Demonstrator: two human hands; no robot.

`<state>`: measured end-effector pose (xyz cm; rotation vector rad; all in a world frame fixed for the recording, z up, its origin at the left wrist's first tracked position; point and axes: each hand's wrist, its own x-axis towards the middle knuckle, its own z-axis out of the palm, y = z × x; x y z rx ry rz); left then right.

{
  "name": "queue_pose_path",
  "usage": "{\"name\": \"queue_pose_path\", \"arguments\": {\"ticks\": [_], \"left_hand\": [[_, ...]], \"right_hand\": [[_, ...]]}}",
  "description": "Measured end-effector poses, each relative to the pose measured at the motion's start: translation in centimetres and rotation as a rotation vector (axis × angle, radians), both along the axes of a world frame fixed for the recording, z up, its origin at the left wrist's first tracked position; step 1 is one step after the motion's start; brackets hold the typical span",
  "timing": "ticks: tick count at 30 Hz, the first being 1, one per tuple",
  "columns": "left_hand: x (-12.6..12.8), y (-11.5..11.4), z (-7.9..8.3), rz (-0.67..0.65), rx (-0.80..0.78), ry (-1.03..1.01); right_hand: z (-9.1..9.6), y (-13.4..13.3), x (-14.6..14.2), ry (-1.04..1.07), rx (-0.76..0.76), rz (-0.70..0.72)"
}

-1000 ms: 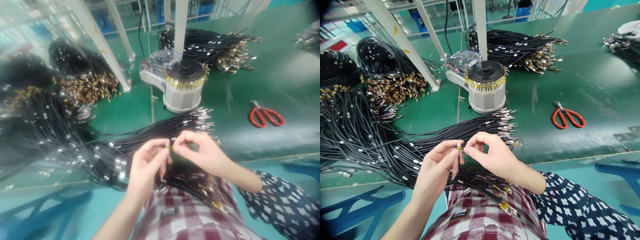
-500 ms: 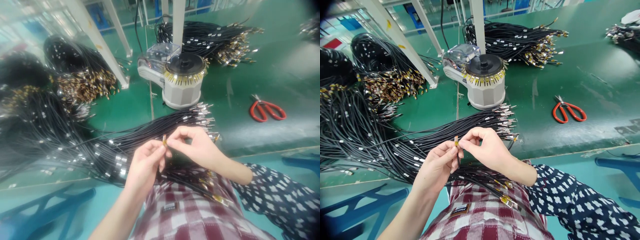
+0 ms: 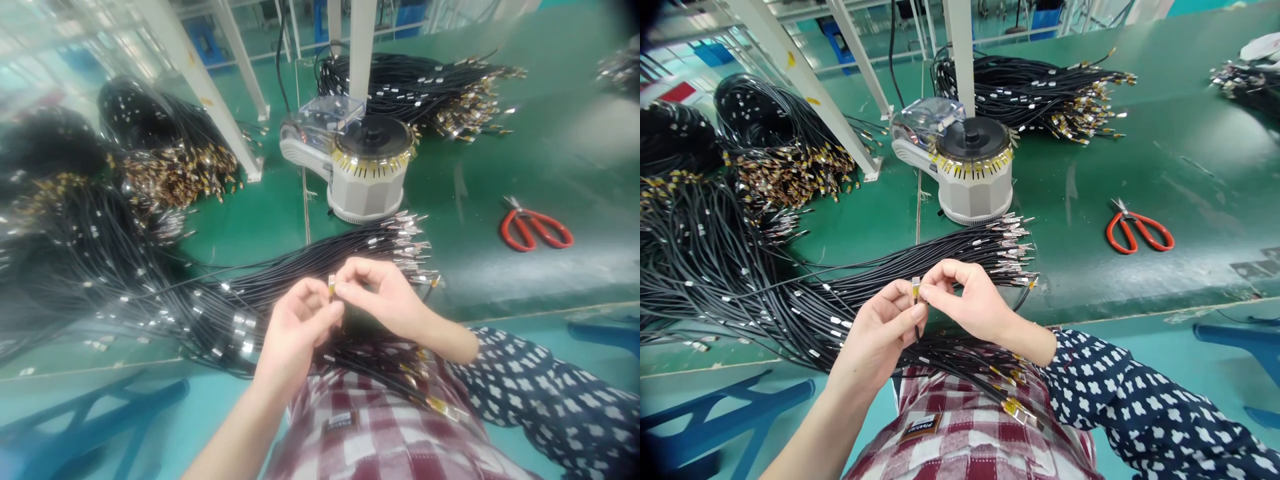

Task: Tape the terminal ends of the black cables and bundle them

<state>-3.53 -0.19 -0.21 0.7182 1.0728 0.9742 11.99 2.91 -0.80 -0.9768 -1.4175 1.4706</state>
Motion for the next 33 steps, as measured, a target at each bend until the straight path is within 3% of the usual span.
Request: {"name": "queue_pose_path", "arguments": {"ticks": [5,11,18,22,24,27,28,31,33], "left_hand": [[-0.4,-0.2,0.2,0.017,0.084,0.128],[-1.3,0.3,-0.1,-0.108,0.121,0.063],[-1.9,1.0,-0.7,-0.294,0.014,-0.123],[-0.8,0.0,0.0,-0.559,0.292,0.224],[-0.2,-0.4,-0.2,-0.580,0.480,0.451],[0.2,-0.9,-1.6,-0.429,0.786,0.833],[0.3,-1.1,-2.2,-0.432,0.874,0.950],[-0.1,-1.5,-3.3,-0.575,0.973,1.148],[-0.4,-1.4,-3.3,-0.640,0.933,1.144]], "right_hand": [[1.3,-0.2,0.4,-0.160,0.166,-0.068],[1.6,0.7,0.6,-0.130,-0.079,0.052],[0.5,1.5,1.2,0.015,-0.092,0.122],[0.3,1.9,4.2,0.056,-0.053,-0.101],[0.4,1.6,6.0,-0.053,0.020,-0.136],[0.6,0.0,8.0,-0.429,0.170,-0.025],[0.5,-0.8,8.4,-0.589,0.235,0.019],[0.0,-3.8,9.2,-0.978,0.344,0.108],[-0.4,-5.9,9.5,-1.019,0.284,0.255]]}}
